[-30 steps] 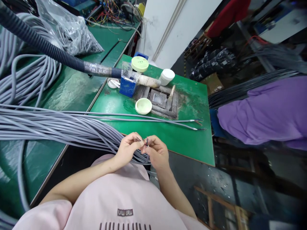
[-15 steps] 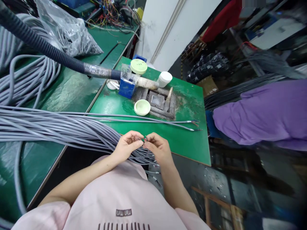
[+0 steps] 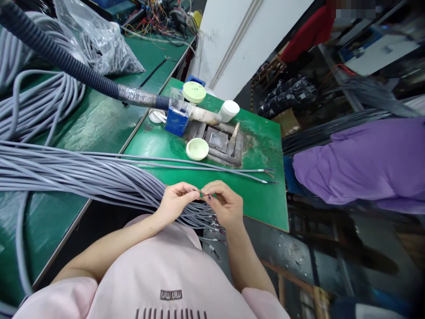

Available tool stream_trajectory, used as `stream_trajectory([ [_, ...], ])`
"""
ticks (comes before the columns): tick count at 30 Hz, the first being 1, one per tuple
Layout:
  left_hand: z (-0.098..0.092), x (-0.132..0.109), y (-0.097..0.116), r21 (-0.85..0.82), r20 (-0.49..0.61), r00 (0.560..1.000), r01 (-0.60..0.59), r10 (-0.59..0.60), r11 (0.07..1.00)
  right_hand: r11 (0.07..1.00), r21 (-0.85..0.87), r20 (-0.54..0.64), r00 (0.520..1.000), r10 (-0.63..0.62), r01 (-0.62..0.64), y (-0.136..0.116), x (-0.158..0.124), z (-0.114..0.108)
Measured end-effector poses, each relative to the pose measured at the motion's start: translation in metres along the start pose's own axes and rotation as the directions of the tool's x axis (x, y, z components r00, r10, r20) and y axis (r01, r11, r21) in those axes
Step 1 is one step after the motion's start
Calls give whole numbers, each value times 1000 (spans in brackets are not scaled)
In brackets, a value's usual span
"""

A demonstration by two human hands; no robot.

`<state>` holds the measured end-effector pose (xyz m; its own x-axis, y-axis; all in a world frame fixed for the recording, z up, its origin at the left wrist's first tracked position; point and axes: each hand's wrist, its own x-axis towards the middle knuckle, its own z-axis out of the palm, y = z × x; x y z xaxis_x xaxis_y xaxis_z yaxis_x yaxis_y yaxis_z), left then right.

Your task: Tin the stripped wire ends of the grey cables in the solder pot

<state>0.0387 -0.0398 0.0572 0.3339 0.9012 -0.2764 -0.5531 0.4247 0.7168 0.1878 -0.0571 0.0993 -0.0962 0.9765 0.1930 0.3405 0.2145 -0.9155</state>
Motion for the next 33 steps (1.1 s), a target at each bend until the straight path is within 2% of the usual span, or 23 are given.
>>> stream_trajectory([
  [6, 5, 4, -6, -48, -29, 1000, -9, 7, 999, 993, 102, -195, 978, 72, -53, 6, 9, 13],
  [9, 6, 8, -10, -86, -41, 999, -24, 21, 996, 990, 91, -190, 974, 124, -108, 8, 14, 11],
  [13, 7, 14, -11, -95, -24, 1000, 1, -3, 995, 984, -5, -159, 972, 172, -175, 4, 28, 2],
  [16, 3, 18, -5, 37, 42, 999, 15, -16, 999, 976, -114, -158, 974, 165, -184, -2, 52, -6],
  [18, -5, 20, 2, 258, 101, 992, -105, 81, 960, 965, -182, -145, 976, 161, -187, -3, 74, -12],
  [19, -12, 21, 6, 390, 136, 978, -201, 159, 899, 959, -209, -128, 978, 167, -191, -1, 85, -14],
  [21, -27, 25, 13, 628, 217, 926, -374, 309, 682, 943, -263, -74, 979, 192, -205, 6, 108, -19],
  [23, -44, 29, 17, 780, 277, 881, -439, 383, 445, 915, -340, -15, 975, 224, -215, 17, 128, -21],
  [25, -58, 34, 16, 859, 303, 860, -433, 410, 272, 867, -450, 28, 968, 251, -212, 27, 142, -20],
  [30, -70, 41, 3, 893, 409, 814, -450, 412, 3, 696, -698, 66, 952, 298, -170, 39, 156, -11],
  [33, -69, 42, 0, 886, 436, 799, -462, 413, -43, 619, -770, 76, 942, 328, -153, 40, 157, -7],
])
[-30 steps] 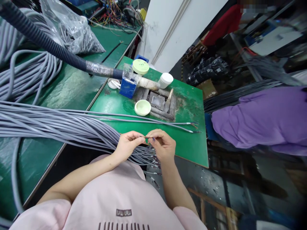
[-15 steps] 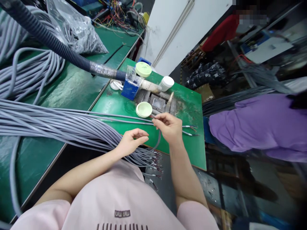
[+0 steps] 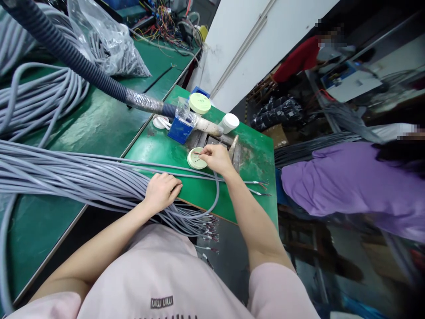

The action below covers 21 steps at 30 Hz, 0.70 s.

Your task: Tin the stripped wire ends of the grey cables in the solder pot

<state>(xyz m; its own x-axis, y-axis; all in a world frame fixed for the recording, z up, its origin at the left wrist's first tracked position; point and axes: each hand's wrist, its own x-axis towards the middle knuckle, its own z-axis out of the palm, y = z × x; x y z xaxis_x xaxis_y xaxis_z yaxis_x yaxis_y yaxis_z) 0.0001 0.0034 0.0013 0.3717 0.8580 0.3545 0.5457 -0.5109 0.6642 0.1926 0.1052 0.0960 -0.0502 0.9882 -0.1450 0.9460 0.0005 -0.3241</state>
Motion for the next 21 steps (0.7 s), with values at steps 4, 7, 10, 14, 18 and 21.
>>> stream_trajectory([
  [4, 1, 0, 0, -21, 9, 1000, 1, -1, 1000, 995, -100, 24, 1000, 14, -11, -3, 1, 3],
  [7, -1, 1, 1, 8, 19, 1000, -2, 2, 1000, 992, -124, 31, 1000, 2, 2, -4, 2, 4],
  [10, -7, 4, 2, -47, 69, 996, 53, -50, 997, 998, -60, 6, 1000, -24, 24, 0, 0, -4],
  [14, -19, 11, 0, -315, 218, 962, 228, -164, 921, 992, 126, -137, 990, 14, 4, 28, 0, -26],
  [18, -22, 15, -4, -370, 271, 940, 298, -205, 880, 970, 219, -265, 950, 167, -109, 76, 10, -35],
  [21, -20, 15, -4, -294, 247, 952, 252, -181, 922, 955, 230, -298, 921, 252, -187, 103, 19, -29],
])
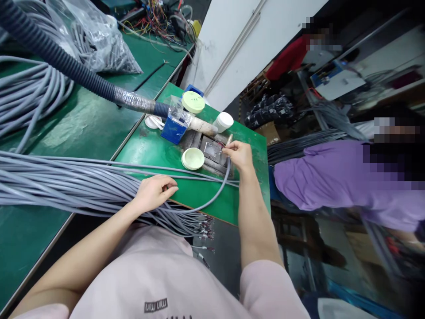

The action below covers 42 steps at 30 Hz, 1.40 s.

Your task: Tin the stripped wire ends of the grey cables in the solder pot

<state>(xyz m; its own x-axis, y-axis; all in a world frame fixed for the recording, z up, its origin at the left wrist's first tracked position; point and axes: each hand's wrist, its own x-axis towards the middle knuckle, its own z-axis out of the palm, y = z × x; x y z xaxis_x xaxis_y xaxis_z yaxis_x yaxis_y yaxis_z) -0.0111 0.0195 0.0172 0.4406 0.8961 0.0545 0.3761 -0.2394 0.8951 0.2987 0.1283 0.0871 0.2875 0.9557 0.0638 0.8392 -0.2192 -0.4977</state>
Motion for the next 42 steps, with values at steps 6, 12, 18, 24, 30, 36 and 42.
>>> stream_trajectory([
  [6, 2, -1, 2, 67, -6, 1000, -15, 15, 998, 997, -70, -10, 1000, 19, -20, 18, 11, 18],
  [12, 2, -1, 1, 94, -8, 999, -34, 35, 995, 992, -123, 13, 999, 34, -33, 21, 17, 27],
  [18, 3, -1, 1, 97, -3, 999, -31, 32, 995, 987, -154, 24, 998, 50, -46, 22, 18, 29],
  [24, 3, -1, 2, 105, -4, 1000, -21, 22, 994, 989, -142, 11, 999, 31, -29, 22, 17, 20],
  [30, 3, -1, 1, 110, -3, 999, -32, 32, 993, 990, -133, 22, 999, 45, -41, 26, 18, 22],
  [36, 3, 0, 1, 113, -14, 999, -40, 42, 993, 994, -81, 31, 997, 74, -72, 26, 19, 29],
  [42, 4, -1, 0, 122, -24, 998, -51, 54, 991, 992, 101, 36, 997, 68, -71, 1, -10, 4],
])
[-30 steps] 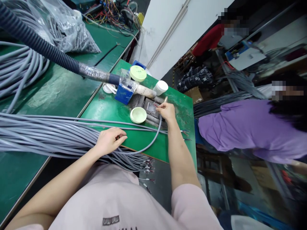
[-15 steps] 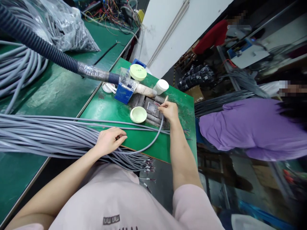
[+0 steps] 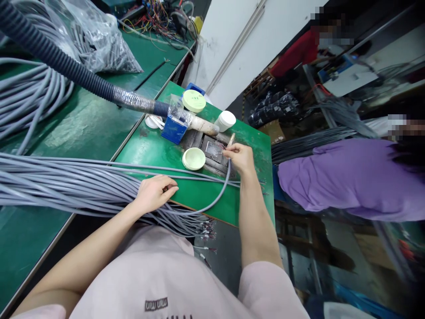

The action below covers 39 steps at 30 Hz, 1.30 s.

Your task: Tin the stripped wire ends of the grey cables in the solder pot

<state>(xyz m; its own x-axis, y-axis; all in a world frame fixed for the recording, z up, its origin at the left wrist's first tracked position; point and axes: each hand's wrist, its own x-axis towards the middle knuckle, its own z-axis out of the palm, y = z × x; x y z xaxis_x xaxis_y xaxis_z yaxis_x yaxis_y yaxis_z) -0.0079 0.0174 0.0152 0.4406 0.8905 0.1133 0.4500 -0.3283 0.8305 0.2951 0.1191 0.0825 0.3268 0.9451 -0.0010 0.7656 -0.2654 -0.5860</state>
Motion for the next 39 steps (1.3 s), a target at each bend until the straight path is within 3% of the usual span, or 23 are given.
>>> stream_trajectory([
  [4, 1, 0, 1, -92, -74, 997, 5, -12, 996, 946, 320, -7, 999, -49, 48, -31, -58, -15],
  [7, 7, 1, 11, -431, -159, 984, 5, -81, 902, 875, 482, 13, 999, -50, 38, -51, -106, -10],
  [9, 16, 2, 24, -700, -110, 985, 20, -135, 714, 820, 572, 34, 999, -40, 13, -60, -132, 0],
  [11, 28, 3, 39, -888, -4, 986, 74, -167, 455, 769, 639, 55, 998, -29, -13, -67, -151, 11],
  [14, 45, 2, 59, -989, 76, 970, 104, -232, 108, 719, 692, 101, 995, -22, -55, -73, -168, 22],
  [16, 51, 2, 68, -996, 82, 951, 87, -298, 5, 712, 698, 120, 993, -14, -74, -75, -174, 24],
  [19, 50, 1, 75, -998, 56, 921, 53, -386, -19, 721, 686, 158, 987, -16, -98, -76, -182, 23],
  [22, 45, 2, 74, -1000, -18, 885, -4, -466, 31, 739, 660, 265, 962, -59, -136, -74, -193, 23],
  [23, 43, 1, 73, -995, -74, 871, -30, -486, 99, 741, 655, 286, 956, -66, -144, -73, -198, 23],
  [25, 40, -1, 69, -938, -233, 864, -77, -447, 339, 722, 675, 278, 959, -54, -155, -69, -206, 25],
  [27, 38, -4, 65, -798, -365, 885, -139, -288, 586, 675, 719, 245, 969, -21, -167, -65, -212, 28],
  [28, 38, -6, 63, -728, -389, 900, -170, -196, 664, 648, 741, 239, 971, -8, -177, -64, -214, 28],
  [30, 38, -7, 61, -670, -388, 916, -209, -97, 712, 608, 768, 256, 967, 0, -204, -63, -217, 29],
  [32, 38, -7, 61, -749, -356, 921, -179, -160, 638, 586, 779, 272, 962, 5, -224, -65, -219, 28],
  [35, 42, -7, 63, -944, -125, 946, -20, -300, 330, 573, 785, 280, 960, 10, -235, -67, -224, 29],
  [37, 44, -10, 65, -978, 124, 962, 159, -243, 133, 589, 772, 293, 956, 5, -240, -67, -227, 28],
  [39, 44, -13, 67, -955, 279, 948, 290, -151, 58, 645, 723, 341, 940, -21, -248, -63, -227, 24],
])
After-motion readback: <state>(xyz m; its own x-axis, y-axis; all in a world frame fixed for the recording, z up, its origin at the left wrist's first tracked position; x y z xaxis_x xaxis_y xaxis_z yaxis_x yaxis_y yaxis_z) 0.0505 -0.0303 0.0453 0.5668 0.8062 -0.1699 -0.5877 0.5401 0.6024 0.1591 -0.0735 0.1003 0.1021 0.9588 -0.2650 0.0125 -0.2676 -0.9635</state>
